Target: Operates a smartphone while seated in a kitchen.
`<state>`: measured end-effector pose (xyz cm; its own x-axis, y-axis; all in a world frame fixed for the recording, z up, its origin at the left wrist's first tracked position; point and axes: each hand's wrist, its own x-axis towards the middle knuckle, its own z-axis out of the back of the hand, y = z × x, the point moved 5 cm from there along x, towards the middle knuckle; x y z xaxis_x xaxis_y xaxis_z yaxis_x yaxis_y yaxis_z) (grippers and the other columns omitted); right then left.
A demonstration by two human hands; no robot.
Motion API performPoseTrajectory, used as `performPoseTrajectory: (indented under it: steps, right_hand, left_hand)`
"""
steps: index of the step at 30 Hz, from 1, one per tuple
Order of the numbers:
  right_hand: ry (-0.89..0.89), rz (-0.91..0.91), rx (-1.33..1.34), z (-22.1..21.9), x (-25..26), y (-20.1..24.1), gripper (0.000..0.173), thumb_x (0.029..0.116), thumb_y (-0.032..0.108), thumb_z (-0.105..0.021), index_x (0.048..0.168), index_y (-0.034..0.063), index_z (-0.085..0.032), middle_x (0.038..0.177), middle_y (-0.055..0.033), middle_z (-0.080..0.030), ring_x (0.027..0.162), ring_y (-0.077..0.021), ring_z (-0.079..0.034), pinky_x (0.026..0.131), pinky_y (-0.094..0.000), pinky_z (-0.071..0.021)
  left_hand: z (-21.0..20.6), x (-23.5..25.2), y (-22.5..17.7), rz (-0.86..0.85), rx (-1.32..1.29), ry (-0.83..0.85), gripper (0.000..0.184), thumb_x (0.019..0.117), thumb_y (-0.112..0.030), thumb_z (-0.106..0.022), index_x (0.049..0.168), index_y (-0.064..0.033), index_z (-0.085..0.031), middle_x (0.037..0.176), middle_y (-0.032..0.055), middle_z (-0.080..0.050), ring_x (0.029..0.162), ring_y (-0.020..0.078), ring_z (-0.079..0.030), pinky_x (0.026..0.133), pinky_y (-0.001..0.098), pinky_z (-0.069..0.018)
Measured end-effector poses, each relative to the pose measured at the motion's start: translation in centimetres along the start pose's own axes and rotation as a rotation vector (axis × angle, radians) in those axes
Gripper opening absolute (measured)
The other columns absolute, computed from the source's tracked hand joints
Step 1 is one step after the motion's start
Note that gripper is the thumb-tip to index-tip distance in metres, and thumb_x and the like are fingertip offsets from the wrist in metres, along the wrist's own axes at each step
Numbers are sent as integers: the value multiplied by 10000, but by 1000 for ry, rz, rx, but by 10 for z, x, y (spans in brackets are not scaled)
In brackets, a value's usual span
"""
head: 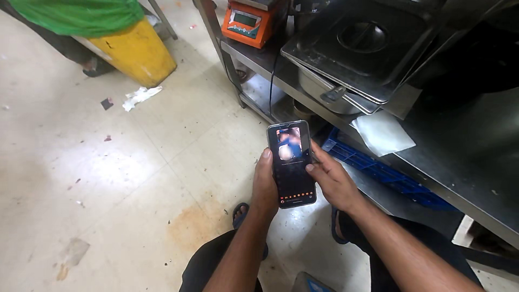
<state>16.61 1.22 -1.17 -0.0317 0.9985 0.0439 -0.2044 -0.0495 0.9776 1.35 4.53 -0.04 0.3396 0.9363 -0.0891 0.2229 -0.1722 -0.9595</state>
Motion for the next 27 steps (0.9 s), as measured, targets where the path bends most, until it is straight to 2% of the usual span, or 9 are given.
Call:
performPoseTrajectory:
  steps: [4, 8, 13, 17, 19, 23, 27]
  right_hand:
    - [3, 3, 5, 0, -1, 0, 613, 1031, 183, -452, 1620, 158, -286, 823, -7, -712, 752, -103, -698, 702, -322, -604]
    - [1, 13, 14, -1, 0, 0, 620, 1024, 168, -465, 1619, 160, -290, 785, -8, -690, 705, -101, -678, 666, -310, -594]
    - [10, 9, 30, -2, 0, 0, 631, 1024, 159, -465, 1624, 148, -270, 855, -17, -723, 772, -105, -706, 721, -317, -608]
    - [11, -1, 34, -1, 0, 0, 631, 1027, 163, -465, 1626, 153, -266, 887, -21, -736, 797, -110, -719, 740, -320, -615]
    - [9, -11, 23, -1, 0, 0, 626, 1027, 162, -461, 1624, 157, -273, 880, -20, -736, 790, -107, -718, 732, -319, -613]
    - [12, -21, -7, -1, 0, 1, 623, 1028, 161, -452, 1625, 171, -275, 867, -9, -730, 772, -93, -706, 709, -306, -604]
    - [11, -16, -8, 0, 0, 0, 622, 1022, 154, -440, 1623, 162, -279, 848, -8, -728, 760, -92, -706, 697, -307, -602]
  left_hand:
    - [0, -1, 0, 7, 4, -4, 657, 1013, -695, -227, 1360, -248, -561, 1126, 3, -709, 936, 114, -710, 756, 347, -612]
    - [0, -1, -1, 0, 10, -12, 657, 1019, -684, -219, 1362, -240, -561, 1123, 9, -713, 937, 118, -713, 762, 350, -614]
    - [1, -1, 0, 5, 5, 0, 646, 1023, -679, -217, 1359, -248, -563, 1140, -4, -706, 948, 107, -706, 768, 339, -610]
    - [0, 2, 1, 0, -47, -32, 606, 1058, -578, -204, 1335, -177, -564, 1125, 13, -709, 981, 112, -702, 846, 343, -602]
    - [-1, 3, 1, -2, -50, -31, 608, 1058, -580, -204, 1336, -175, -561, 1122, 14, -710, 973, 112, -705, 838, 340, -605]
    - [1, 1, 3, 19, -16, -19, 635, 1041, -643, -196, 1376, -238, -552, 1165, -1, -697, 976, 111, -700, 799, 344, -604]
    - [1, 3, 5, 25, -60, -62, 602, 1048, -610, -224, 1321, -210, -581, 1106, -18, -719, 949, 93, -708, 800, 323, -609]
